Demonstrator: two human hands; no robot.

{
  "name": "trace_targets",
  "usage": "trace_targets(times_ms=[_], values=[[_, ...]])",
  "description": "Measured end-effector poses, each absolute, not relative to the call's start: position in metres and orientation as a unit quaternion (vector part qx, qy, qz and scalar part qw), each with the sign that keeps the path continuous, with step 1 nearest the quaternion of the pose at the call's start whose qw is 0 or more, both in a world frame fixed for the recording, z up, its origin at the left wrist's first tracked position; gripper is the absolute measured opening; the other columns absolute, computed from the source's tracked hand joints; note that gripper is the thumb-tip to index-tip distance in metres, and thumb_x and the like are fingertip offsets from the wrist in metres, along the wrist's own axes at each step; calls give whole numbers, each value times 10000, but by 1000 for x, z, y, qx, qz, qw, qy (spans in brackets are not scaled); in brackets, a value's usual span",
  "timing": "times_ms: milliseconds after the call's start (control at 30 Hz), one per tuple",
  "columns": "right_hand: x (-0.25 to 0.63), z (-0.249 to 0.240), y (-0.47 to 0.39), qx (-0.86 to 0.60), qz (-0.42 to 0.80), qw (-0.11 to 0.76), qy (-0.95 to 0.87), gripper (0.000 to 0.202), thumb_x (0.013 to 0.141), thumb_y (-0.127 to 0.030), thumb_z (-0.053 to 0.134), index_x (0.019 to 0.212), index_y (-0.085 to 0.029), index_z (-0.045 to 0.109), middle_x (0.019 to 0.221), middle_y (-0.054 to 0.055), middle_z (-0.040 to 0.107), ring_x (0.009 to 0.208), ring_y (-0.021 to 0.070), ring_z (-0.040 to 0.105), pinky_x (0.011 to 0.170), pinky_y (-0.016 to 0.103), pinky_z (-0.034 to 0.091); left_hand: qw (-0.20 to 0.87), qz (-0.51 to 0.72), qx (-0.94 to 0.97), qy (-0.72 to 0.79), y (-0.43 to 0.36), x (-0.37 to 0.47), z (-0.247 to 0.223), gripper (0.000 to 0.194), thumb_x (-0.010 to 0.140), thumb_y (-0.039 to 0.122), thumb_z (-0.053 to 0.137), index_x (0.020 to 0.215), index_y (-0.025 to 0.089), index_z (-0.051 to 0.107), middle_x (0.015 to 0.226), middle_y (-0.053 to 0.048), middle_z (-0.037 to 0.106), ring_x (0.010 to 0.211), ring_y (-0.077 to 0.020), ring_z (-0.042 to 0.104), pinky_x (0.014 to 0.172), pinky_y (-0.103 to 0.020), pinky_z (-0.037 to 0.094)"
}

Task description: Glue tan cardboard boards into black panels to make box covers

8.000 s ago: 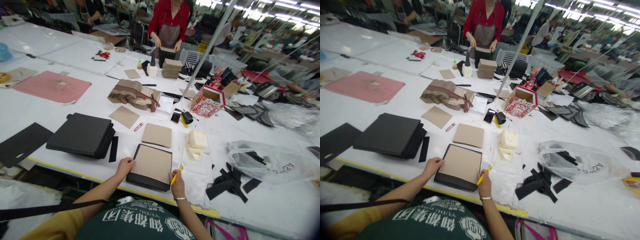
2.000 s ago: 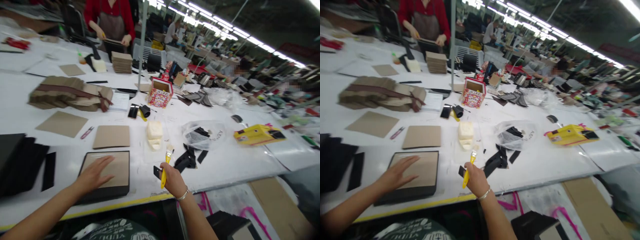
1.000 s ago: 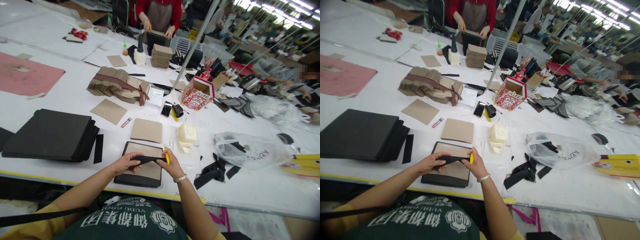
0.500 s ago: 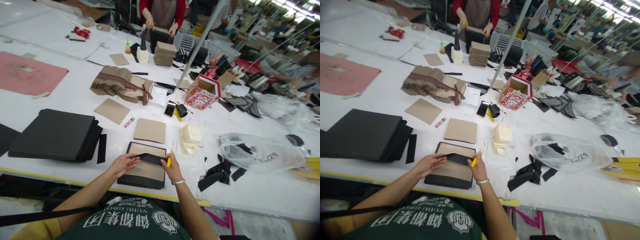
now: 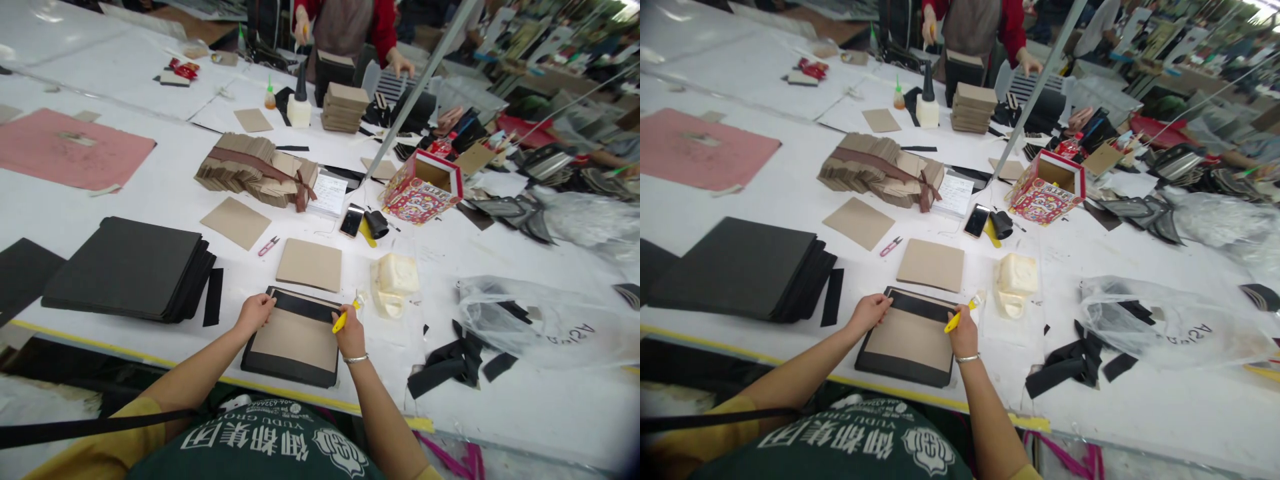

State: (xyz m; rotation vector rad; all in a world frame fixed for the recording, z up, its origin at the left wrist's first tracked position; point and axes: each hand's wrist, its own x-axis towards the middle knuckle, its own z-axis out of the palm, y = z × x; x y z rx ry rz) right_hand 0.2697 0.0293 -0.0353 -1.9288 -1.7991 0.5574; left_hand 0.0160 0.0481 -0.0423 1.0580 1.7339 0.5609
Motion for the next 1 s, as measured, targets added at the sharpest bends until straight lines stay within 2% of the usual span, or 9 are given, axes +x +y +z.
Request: trace_targets(times_ms=[133,267,1000], values=[[270,-44,36,-701,177,220,-655,221,811,-366,422,917,-178,470,736,27,577,574,146,545,536,236,377,382,205,522,735,52,16,-44,327,735,444,465,535,185,468,438,42,457,437,-106,454,469,-219,295],[271,-54,38,-704,157,218,-657,238,815,-372,421,931,-173,478,772,42,592,614,154,562,560,241,394,332,177,560,739,54,17,-44,329,755,423,444,526,189,466,474,29,477,493,-115,451,503,-226,272],[268,-64,39,-722,151,181,-650,208,829,-317,422,976,-182,481,752,15,578,637,153,558,563,236,391,317,106,576,746,57,21,-45,347,776,444,379,541,205,464,494,8,488,534,-152,477,511,-232,261]])
